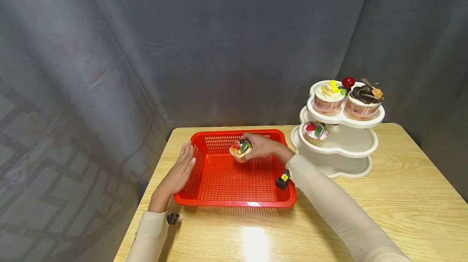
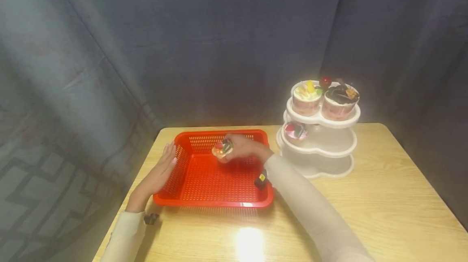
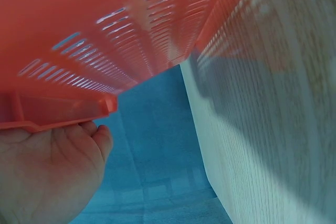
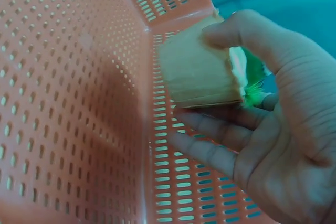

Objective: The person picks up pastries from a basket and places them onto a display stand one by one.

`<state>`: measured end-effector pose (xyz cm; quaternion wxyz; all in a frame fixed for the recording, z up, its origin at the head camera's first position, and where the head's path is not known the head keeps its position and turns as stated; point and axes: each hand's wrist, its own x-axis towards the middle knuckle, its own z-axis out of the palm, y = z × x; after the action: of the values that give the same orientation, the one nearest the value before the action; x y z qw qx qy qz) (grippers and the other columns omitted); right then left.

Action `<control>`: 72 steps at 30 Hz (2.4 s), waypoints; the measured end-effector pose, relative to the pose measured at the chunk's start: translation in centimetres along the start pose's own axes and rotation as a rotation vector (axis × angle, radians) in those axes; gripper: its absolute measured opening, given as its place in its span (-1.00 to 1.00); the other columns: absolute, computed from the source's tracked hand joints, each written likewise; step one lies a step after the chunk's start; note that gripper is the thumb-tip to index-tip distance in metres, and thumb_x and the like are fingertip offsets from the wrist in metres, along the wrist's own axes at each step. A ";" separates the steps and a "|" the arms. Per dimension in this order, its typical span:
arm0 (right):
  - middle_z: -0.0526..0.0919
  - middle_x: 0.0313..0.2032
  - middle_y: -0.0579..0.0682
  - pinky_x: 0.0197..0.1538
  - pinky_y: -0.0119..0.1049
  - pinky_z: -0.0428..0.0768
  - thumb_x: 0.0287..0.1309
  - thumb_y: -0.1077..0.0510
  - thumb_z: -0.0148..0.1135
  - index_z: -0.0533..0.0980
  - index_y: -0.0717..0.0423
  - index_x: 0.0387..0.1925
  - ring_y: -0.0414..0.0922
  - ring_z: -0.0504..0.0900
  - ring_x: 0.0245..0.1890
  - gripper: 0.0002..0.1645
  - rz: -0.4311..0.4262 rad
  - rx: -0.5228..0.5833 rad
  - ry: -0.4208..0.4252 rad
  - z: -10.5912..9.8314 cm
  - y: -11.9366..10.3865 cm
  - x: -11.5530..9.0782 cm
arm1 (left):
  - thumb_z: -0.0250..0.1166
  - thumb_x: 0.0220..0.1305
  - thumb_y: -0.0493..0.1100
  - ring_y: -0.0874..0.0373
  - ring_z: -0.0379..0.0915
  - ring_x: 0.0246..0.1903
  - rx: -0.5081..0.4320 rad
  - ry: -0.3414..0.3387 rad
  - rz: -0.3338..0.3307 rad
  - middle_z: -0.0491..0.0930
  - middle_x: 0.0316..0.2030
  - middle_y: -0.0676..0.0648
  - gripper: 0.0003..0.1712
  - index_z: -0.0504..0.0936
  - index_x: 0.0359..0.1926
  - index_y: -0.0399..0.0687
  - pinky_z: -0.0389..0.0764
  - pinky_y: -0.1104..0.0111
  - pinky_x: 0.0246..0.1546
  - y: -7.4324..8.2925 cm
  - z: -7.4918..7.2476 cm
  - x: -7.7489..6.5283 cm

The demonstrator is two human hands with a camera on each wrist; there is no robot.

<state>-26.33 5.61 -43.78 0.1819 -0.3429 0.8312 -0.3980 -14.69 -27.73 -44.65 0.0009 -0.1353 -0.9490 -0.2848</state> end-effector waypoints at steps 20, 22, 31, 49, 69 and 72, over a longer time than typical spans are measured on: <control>0.63 -0.07 0.02 0.02 -0.24 0.64 -0.06 0.10 0.52 0.41 0.11 0.17 -0.07 0.62 -0.13 -0.26 -0.047 0.026 0.142 -1.6 -2.0 -1.1 | -0.20 0.67 -0.01 -0.15 -0.51 0.58 0.002 -0.011 0.003 -0.31 0.62 -0.12 -0.31 -0.11 0.60 -0.25 -0.10 -0.23 0.46 0.0 0.0 0.3; 0.64 -0.09 0.01 -0.01 -0.23 0.64 -0.05 0.10 0.53 0.42 0.11 0.15 -0.08 0.63 -0.15 -0.28 -0.053 0.016 0.152 -2.0 -2.4 -1.4 | -0.19 0.67 -0.01 -0.15 -0.51 0.58 0.004 -0.012 0.005 -0.31 0.62 -0.12 -0.31 -0.12 0.60 -0.26 -0.09 -0.22 0.46 -0.1 0.0 0.4; 0.68 -0.15 0.01 -0.03 -0.05 0.63 -0.13 0.09 0.59 0.49 0.17 0.10 -0.08 0.62 -0.19 -0.28 -0.099 -0.017 0.256 -3.7 -3.4 -3.4 | -0.19 0.67 0.00 -0.08 -0.54 0.59 0.001 -0.007 0.008 -0.30 0.62 -0.13 -0.30 -0.11 0.60 -0.25 -0.11 -0.20 0.47 -0.5 -0.2 0.6; 0.67 -0.13 -0.01 -0.11 -0.10 0.65 -0.09 0.07 0.59 0.49 0.11 0.19 -0.03 0.62 -0.22 -0.24 -0.080 -0.021 0.389 -4.4 -4.8 -7.6 | -0.21 0.67 0.02 -0.03 -0.57 0.58 0.000 -0.011 -0.006 -0.31 0.62 -0.12 -0.29 -0.14 0.60 -0.23 -0.12 -0.19 0.47 -0.4 -0.6 0.4; 0.65 -0.03 0.07 -0.03 -0.07 0.70 -0.04 0.18 0.56 0.45 0.17 0.23 -0.05 0.65 -0.14 -0.23 -0.023 0.084 0.472 -3.4 -5.0 -12.5 | -0.19 0.67 0.02 -0.06 -0.56 0.59 -0.020 -0.009 -0.015 -0.30 0.63 -0.11 -0.30 -0.11 0.61 -0.21 -0.10 -0.24 0.45 -0.5 -0.6 0.2; 0.62 0.02 0.08 -0.01 -0.15 0.69 -0.05 0.20 0.58 0.44 0.22 0.23 -0.06 0.65 -0.12 -0.21 -0.014 0.096 0.480 -3.2 -4.8 -13.2 | -0.20 0.67 0.04 -0.03 -0.57 0.58 -0.022 -0.012 -0.020 -0.31 0.63 -0.10 -0.29 -0.12 0.61 -0.21 -0.10 -0.24 0.45 -0.6 -0.5 0.2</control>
<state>-16.94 14.59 -37.65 -0.0077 -0.2352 0.8282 -0.5086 -15.09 -28.38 -44.52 -0.0088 -0.1277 -0.9471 -0.2945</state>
